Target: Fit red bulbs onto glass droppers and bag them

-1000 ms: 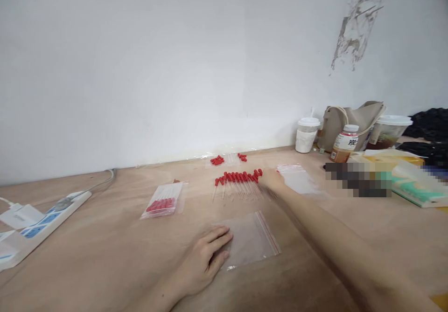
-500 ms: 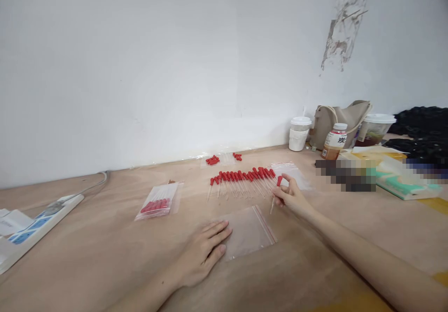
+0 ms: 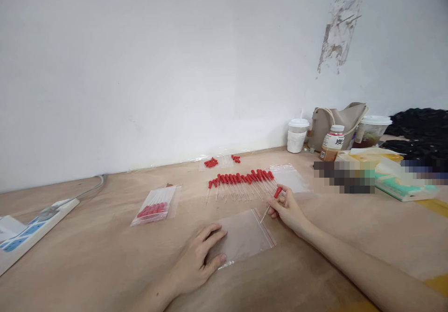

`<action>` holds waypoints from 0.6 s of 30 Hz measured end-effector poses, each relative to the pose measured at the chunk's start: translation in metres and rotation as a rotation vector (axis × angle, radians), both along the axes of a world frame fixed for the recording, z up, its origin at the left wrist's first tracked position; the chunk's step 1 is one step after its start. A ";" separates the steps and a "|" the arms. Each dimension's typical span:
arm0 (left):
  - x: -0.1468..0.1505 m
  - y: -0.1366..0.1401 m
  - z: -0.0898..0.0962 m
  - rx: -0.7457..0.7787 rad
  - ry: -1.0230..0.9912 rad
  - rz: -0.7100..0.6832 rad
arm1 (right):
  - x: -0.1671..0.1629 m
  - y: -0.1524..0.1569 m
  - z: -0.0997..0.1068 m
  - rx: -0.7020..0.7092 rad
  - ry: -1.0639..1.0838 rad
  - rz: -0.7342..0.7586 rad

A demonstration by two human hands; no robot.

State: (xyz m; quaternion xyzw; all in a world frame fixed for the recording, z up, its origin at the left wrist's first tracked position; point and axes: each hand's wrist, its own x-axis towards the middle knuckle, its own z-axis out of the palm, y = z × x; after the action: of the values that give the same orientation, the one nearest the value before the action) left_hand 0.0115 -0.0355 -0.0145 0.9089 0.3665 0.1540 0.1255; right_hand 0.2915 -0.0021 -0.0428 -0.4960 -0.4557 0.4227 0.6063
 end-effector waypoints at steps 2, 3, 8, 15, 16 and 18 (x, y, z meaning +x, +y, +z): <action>0.001 0.001 0.001 0.003 -0.002 0.005 | -0.001 -0.001 -0.001 -0.020 0.056 0.024; 0.002 0.001 0.002 0.004 -0.004 0.005 | -0.001 -0.002 -0.001 -0.035 0.087 0.041; 0.002 0.003 0.001 0.016 -0.010 -0.005 | 0.011 -0.003 0.003 -0.075 0.128 0.024; 0.001 0.003 0.001 0.019 0.015 -0.001 | 0.025 0.003 0.002 -0.038 0.023 -0.113; 0.001 0.003 0.002 0.020 0.013 -0.001 | 0.025 0.003 0.001 -0.034 0.024 -0.111; 0.002 0.003 0.003 0.023 0.005 0.001 | 0.022 0.004 0.000 -0.024 0.045 -0.107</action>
State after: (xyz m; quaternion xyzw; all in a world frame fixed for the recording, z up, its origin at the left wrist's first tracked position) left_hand 0.0133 -0.0325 -0.0120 0.9105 0.3657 0.1559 0.1141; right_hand 0.3138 0.0015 -0.0431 -0.5175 -0.4094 0.4061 0.6322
